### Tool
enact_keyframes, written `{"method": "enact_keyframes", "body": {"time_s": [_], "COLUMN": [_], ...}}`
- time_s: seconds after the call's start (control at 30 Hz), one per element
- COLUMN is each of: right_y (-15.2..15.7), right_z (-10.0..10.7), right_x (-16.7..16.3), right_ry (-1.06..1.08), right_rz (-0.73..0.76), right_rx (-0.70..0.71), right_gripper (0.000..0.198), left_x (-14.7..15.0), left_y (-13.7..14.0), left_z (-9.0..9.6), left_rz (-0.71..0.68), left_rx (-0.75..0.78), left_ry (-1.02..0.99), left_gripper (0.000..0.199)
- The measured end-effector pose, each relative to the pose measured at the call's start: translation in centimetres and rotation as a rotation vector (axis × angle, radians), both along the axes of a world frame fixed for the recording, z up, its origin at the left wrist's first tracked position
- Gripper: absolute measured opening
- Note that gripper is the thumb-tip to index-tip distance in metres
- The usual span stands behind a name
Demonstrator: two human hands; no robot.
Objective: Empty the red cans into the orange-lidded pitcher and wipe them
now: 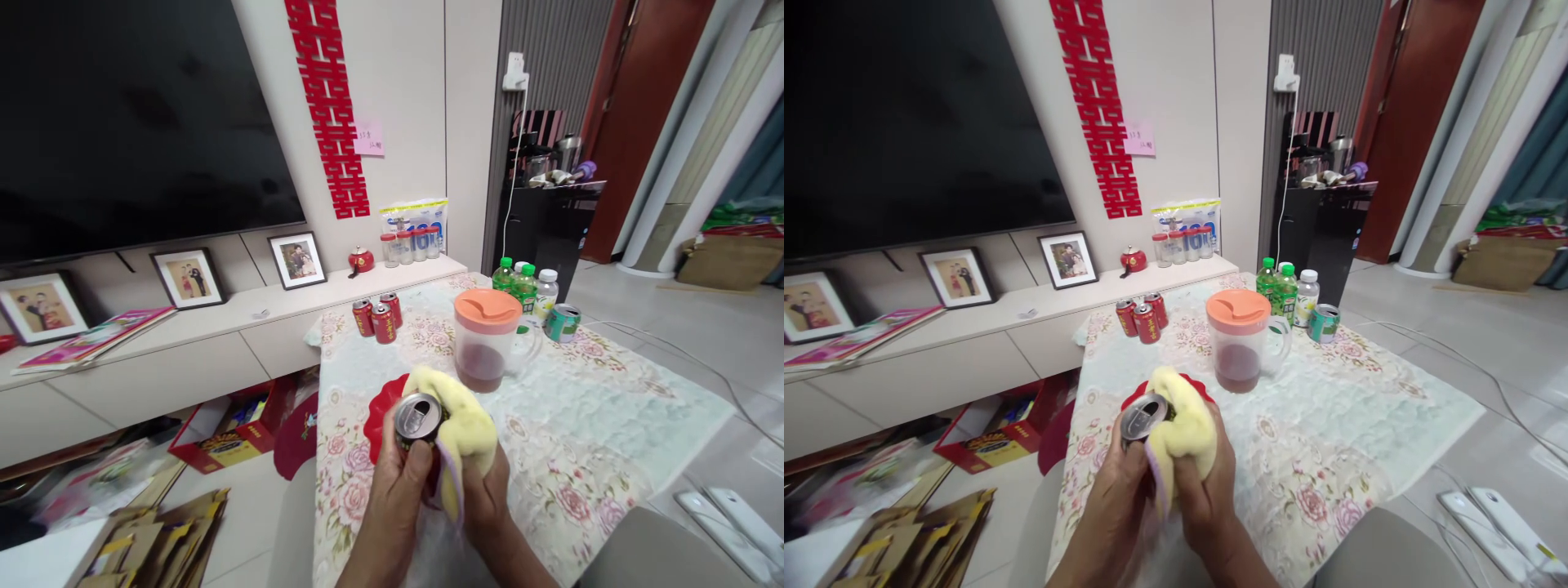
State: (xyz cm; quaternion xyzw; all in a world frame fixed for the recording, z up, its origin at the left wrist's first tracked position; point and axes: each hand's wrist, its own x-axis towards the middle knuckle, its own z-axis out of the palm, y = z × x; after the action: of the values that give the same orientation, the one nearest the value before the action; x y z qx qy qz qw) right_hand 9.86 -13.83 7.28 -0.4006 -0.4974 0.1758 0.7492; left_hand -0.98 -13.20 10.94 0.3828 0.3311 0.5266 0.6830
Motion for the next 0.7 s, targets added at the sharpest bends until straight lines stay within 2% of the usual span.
{"method": "enact_keyframes", "body": {"time_s": [0.13,0.27,0.43,0.57,0.7], "right_y": [0.5,0.7,-0.1,-0.2,0.7], "right_z": [-0.3,-1.4,-1.5,-1.4,-3.2], "right_x": [1.0,1.5,0.2,-1.2,-1.7], "right_ry": [0.175,0.185,-0.046,-0.260,-0.413], "right_rz": [0.125,0.044,-0.080,-0.183,-0.279], "right_rx": [-0.132,-0.159,-0.084,0.014,0.110], "right_gripper": [0.048,0.039,0.048,0.059,0.071], "left_x": [0.0,0.5,0.6,0.3,-0.1], "left_y": [-0.3,-0.5,-0.2,0.6,1.3], "left_z": [-0.6,-1.0,-0.2,0.6,0.5], "left_rz": [-0.039,0.035,0.089,0.166,0.197], "left_rx": [0.072,0.105,0.020,0.017,-0.023], "left_ry": [0.038,0.066,0.094,0.076,0.030], "left_gripper": [0.084,0.084,0.077,0.067,0.071]}}
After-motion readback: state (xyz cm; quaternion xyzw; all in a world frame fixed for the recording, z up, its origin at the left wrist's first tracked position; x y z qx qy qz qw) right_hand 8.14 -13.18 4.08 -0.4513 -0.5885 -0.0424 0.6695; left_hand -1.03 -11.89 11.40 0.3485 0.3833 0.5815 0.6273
